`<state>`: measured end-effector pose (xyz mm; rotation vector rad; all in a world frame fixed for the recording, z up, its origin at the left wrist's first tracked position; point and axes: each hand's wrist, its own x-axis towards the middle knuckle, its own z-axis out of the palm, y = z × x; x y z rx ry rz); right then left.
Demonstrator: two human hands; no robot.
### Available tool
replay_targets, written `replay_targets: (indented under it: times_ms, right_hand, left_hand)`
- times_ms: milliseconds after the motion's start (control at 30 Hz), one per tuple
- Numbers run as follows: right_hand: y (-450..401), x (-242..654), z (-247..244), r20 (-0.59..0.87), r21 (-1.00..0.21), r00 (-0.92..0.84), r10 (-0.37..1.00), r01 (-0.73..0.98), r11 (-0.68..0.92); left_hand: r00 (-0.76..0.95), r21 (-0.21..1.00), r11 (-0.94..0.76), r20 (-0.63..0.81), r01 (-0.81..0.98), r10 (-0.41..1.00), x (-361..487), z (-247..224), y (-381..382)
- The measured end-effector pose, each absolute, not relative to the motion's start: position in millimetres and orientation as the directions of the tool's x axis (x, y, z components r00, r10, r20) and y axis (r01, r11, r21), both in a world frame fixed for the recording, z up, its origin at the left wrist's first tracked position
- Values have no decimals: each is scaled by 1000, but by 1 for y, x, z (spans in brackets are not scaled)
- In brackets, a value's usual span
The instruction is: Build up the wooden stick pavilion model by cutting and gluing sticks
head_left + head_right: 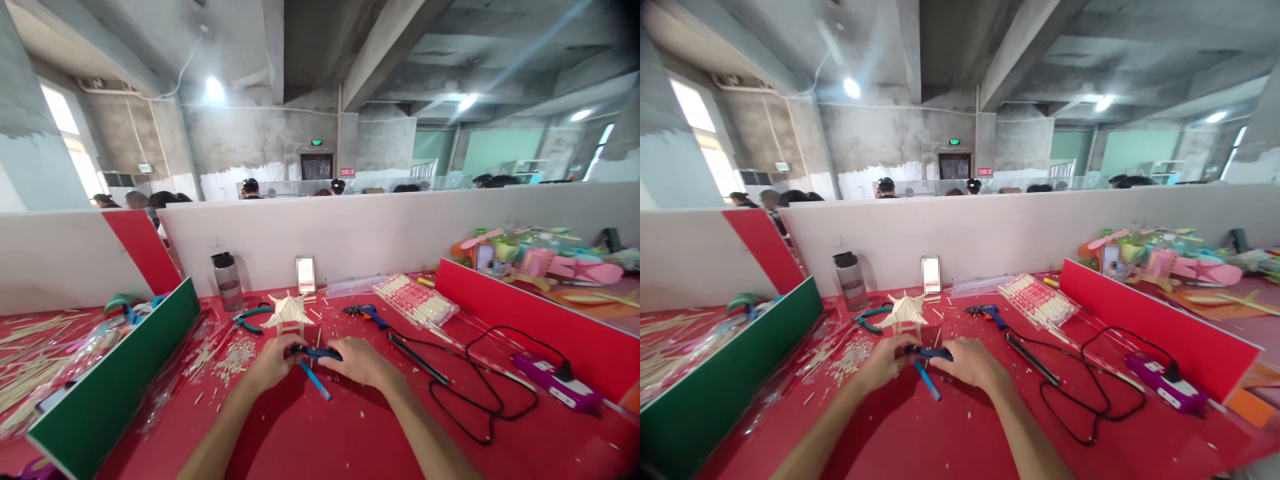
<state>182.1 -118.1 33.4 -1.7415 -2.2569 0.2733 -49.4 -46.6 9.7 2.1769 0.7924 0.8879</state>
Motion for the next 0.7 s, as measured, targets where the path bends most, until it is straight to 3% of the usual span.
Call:
replay_targets:
  times_ms: [167, 533, 700]
  right_hand:
    - [-115, 180, 31, 112, -286, -244, 963, 920, 267]
    - [-103, 176, 23, 108, -211, -300, 948, 925, 317]
    - [-106, 185, 19, 93, -200, -331, 939, 918, 344]
  left_hand:
    - [608, 708, -623, 345, 331, 715, -52, 10, -46]
    - [574, 784, -531, 285, 321, 768, -58, 9, -50]
    - [568, 754, -548, 287, 363, 771, -49, 10, -58]
